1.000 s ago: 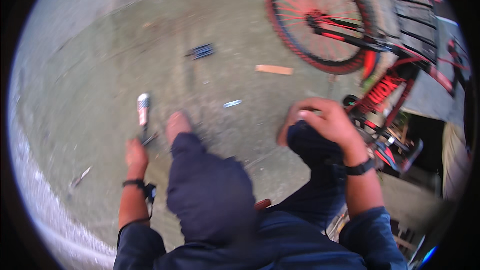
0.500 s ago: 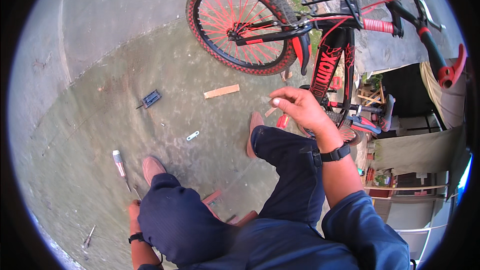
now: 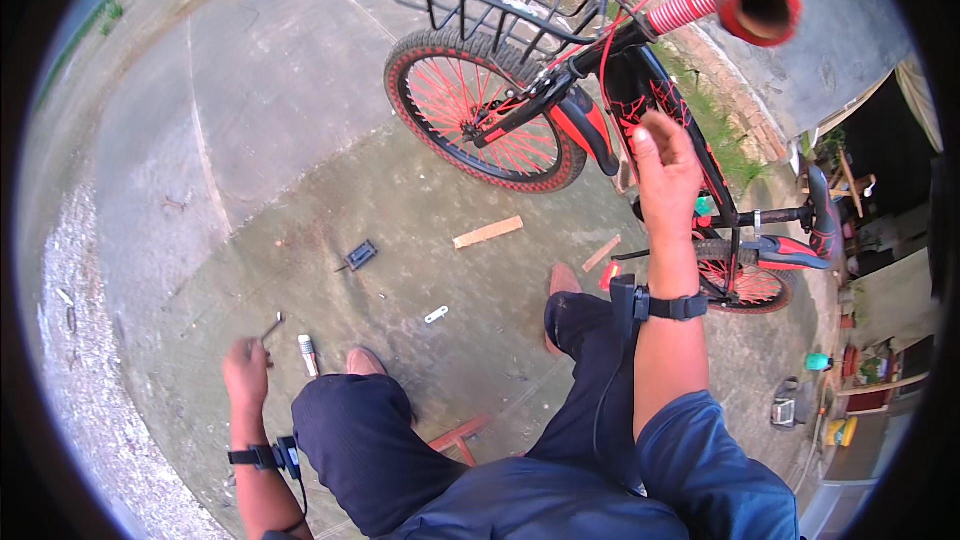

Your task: The person attaches a metal bracket to a bicycle basket and uses a wrench to tighten components on the front of the bicycle. They handle a metal bracket, screws, and a wrench while working on the bike frame and basket area.

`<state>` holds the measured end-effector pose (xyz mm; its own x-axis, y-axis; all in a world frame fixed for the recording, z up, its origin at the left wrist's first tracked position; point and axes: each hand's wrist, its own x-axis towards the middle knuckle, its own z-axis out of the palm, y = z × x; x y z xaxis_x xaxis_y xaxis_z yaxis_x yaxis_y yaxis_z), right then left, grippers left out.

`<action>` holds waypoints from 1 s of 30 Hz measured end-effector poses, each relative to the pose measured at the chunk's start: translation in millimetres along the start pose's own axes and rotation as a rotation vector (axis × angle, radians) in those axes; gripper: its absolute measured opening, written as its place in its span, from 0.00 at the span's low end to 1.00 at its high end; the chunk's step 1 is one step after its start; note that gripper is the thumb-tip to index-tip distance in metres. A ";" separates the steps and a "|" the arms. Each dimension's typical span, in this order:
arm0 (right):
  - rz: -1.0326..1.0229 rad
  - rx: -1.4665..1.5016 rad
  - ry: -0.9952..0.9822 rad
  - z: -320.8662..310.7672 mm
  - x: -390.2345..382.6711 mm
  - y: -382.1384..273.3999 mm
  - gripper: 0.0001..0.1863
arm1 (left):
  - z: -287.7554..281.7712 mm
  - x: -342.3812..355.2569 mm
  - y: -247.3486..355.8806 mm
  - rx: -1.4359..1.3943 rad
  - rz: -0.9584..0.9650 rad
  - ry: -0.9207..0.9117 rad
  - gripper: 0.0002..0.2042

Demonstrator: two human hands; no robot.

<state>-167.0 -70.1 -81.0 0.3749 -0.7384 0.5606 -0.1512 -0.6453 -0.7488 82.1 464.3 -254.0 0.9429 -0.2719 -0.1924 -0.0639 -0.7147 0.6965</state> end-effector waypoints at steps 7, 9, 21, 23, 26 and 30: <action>-0.092 0.116 0.098 -3.8 102.1 13.2 0.32 | 12.1 26.4 214.8 -0.362 0.166 0.001 0.10; -0.016 0.481 -0.046 3.2 125.0 11.2 0.33 | 30.9 28.4 244.7 -0.525 0.191 -0.067 0.09; 0.009 0.646 -0.574 2.9 187.8 20.2 0.39 | 101.7 22.9 334.9 -0.767 0.116 -0.281 0.09; 0.036 0.658 -0.679 5.2 191.4 22.5 0.38 | 106.9 22.9 339.7 -0.813 0.082 -0.287 0.08; 0.073 0.652 -0.790 0.7 203.4 27.4 0.39 | 119.7 26.1 348.8 -0.878 0.031 -0.321 0.08; 0.028 0.754 -0.859 7.9 209.2 32.7 0.40 | 128.7 28.8 351.2 -0.971 -0.048 -0.320 0.08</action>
<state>-86.3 -244.1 9.0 0.9254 -0.1858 0.3305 0.3093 -0.1341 -0.9415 44.7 122.5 -103.8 0.7972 -0.5174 -0.3113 0.3979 0.0625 0.9153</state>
